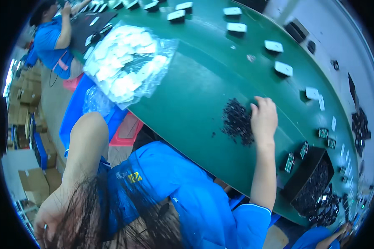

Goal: The person assembles small electronic devices by hand. They pick up white plastic casings and green circuit boards, insert the boards into the casings, and secure them with black screws. The person uses a handheld black tool to tighten the screws and places the finished units on the table.

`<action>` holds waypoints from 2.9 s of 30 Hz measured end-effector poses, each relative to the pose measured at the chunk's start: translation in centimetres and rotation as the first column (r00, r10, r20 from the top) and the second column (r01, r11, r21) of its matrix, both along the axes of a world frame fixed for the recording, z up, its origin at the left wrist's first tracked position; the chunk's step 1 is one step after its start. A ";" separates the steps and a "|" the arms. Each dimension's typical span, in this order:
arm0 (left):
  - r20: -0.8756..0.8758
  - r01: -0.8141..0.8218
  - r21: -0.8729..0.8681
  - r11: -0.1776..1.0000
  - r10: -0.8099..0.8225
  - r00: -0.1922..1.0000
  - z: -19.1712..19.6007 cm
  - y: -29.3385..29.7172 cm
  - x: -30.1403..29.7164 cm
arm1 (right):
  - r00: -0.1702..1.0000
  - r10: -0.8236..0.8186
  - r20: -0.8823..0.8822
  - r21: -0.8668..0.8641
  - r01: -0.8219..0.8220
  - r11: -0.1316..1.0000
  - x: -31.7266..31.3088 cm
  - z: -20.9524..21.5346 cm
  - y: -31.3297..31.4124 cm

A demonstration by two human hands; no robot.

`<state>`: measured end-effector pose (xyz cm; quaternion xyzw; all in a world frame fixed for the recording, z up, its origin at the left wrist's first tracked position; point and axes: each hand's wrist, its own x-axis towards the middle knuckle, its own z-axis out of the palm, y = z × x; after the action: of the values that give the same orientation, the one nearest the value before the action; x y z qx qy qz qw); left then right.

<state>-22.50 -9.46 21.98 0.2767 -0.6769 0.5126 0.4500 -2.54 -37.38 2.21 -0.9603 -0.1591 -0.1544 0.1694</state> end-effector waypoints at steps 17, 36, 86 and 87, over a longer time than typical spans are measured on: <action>-0.251 -0.641 0.767 0.019 0.929 -0.273 -17.5 17.8 21.0 | 0.987 0.012 -0.161 -0.307 -0.062 0.950 1.0 0.7 1.4; -0.734 0.146 0.497 0.856 0.504 -0.455 -17.2 8.7 12.3 | 0.874 0.323 -0.364 0.909 0.257 0.328 -4.6 4.1 8.9; -0.659 0.462 -0.105 0.881 0.286 -0.695 -18.5 0.0 12.1 | 0.977 0.027 -0.210 0.630 0.114 0.768 -9.5 2.6 11.7; -0.662 0.450 -0.083 0.889 0.288 -0.692 -18.7 -0.1 12.1 | 0.979 0.023 -0.201 0.633 0.112 0.766 -9.6 2.5 11.7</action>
<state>-10.38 -9.56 3.26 0.5701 0.0457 -0.2711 0.7742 -12.13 -25.66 4.75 -0.8586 -0.0563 -0.1078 0.4980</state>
